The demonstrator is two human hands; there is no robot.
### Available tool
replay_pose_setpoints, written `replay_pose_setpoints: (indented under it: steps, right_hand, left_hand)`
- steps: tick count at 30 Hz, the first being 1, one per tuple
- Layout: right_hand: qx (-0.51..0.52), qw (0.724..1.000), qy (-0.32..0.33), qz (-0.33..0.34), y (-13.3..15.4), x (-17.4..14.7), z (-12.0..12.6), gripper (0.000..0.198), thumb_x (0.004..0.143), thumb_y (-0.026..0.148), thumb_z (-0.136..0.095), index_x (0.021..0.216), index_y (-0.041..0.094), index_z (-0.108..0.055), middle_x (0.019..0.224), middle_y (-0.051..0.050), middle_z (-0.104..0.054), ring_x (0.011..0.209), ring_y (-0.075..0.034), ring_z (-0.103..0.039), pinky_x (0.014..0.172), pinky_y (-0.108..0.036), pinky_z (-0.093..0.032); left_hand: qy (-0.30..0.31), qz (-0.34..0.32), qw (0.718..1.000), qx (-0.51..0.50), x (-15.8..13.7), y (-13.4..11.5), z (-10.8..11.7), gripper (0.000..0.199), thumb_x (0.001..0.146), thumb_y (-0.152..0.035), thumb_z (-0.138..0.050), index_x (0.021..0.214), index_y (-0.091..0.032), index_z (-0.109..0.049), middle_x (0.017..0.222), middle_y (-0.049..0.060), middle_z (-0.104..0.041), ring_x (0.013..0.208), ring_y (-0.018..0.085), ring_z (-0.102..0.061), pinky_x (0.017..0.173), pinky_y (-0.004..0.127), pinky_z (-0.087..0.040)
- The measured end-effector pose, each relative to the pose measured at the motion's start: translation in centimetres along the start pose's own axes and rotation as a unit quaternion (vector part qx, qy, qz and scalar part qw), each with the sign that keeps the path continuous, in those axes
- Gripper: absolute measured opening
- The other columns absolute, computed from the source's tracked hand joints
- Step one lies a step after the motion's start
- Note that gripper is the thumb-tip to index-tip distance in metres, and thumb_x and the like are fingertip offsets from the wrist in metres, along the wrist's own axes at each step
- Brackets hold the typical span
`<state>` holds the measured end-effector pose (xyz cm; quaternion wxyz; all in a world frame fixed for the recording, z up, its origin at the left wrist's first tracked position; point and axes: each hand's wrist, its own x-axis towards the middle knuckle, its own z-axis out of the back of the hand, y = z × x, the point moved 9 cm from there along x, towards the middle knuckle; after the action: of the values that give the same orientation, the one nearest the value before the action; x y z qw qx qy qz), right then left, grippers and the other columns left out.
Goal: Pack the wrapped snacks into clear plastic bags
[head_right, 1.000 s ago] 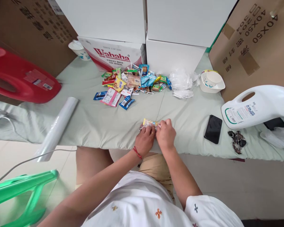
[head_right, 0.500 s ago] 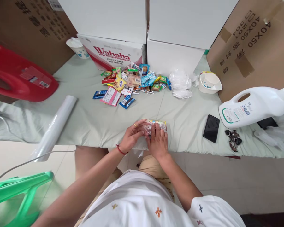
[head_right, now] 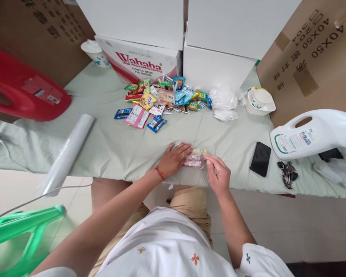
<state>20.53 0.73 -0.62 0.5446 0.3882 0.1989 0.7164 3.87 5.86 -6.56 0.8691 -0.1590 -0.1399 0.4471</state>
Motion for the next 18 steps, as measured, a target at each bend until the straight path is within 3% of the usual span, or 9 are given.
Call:
replay_pose_setpoints:
  steps: [2,5,7,10,12,14,18]
  right_hand:
    - [-0.099,0.995,0.005,0.031,-0.2,1.0,-1.2,0.045,0.106,0.037,-0.045,0.146,0.020,-0.058,0.145,-0.014,-0.061,0.136,-0.028,-0.054,0.114,-0.050,-0.044]
    - [-0.208,0.968,0.119,0.073,-0.8,1.5,-6.0,0.058,0.107,0.042,-0.041,0.158,0.017,-0.041,0.162,-0.016,-0.043,0.150,-0.032,-0.037,0.122,-0.059,-0.029]
    - [-0.253,0.952,0.154,0.073,-1.4,1.2,-7.9,0.060,0.108,0.042,-0.036,0.162,0.018,-0.033,0.165,-0.014,-0.038,0.154,-0.032,-0.032,0.124,-0.062,-0.022]
    - [-0.277,0.944,0.162,0.073,-1.7,0.8,-8.4,0.060,0.109,0.043,-0.033,0.165,0.021,-0.026,0.166,-0.013,-0.036,0.154,-0.030,-0.031,0.124,-0.062,-0.019]
    - [-0.275,0.945,0.158,0.077,-1.8,0.7,-8.2,0.061,0.109,0.043,-0.032,0.165,0.021,-0.024,0.166,-0.013,-0.037,0.154,-0.030,-0.031,0.124,-0.061,-0.020]
    - [-0.274,0.946,0.156,0.079,-1.9,0.7,-8.0,0.062,0.109,0.044,-0.032,0.166,0.021,-0.022,0.166,-0.013,-0.037,0.153,-0.030,-0.032,0.123,-0.061,-0.020]
    - [-0.279,0.944,0.157,0.083,-2.0,0.8,-8.2,0.063,0.109,0.044,-0.032,0.166,0.020,-0.022,0.165,-0.014,-0.038,0.153,-0.031,-0.031,0.123,-0.062,-0.020]
  left_hand:
    - [-0.005,0.002,1.000,-0.015,0.1,0.0,0.1,0.051,0.104,-0.024,-0.035,0.155,-0.031,-0.045,0.164,0.004,-0.043,0.154,0.024,-0.035,0.127,0.056,-0.018]
    - [-0.049,-0.002,0.996,-0.079,-0.2,0.4,1.0,0.049,0.104,-0.026,-0.038,0.152,-0.027,-0.048,0.163,0.007,-0.044,0.153,0.025,-0.036,0.126,0.056,-0.023]
    - [-0.138,0.014,0.979,-0.146,-1.2,1.7,2.7,0.045,0.104,-0.029,-0.042,0.147,-0.025,-0.054,0.161,0.010,-0.047,0.151,0.024,-0.039,0.124,0.052,-0.031]
    - [-0.310,0.103,0.920,-0.215,-4.7,5.3,5.4,0.035,0.105,-0.029,-0.041,0.127,-0.024,-0.067,0.139,0.010,-0.065,0.135,0.022,-0.055,0.114,0.046,-0.045]
    - [-0.353,0.144,0.902,-0.202,-6.4,6.8,6.2,0.034,0.105,-0.026,-0.040,0.114,-0.024,-0.072,0.119,0.008,-0.072,0.120,0.021,-0.062,0.106,0.043,-0.050]
    - [-0.314,0.128,0.928,-0.157,-6.1,6.4,6.0,0.034,0.105,-0.027,-0.041,0.115,-0.024,-0.073,0.119,0.008,-0.073,0.121,0.022,-0.061,0.107,0.044,-0.048]
    - [-0.136,0.041,0.988,-0.053,-2.9,3.1,2.9,0.038,0.106,-0.032,-0.042,0.137,-0.029,-0.064,0.145,0.005,-0.064,0.145,0.025,-0.046,0.121,0.055,-0.028]
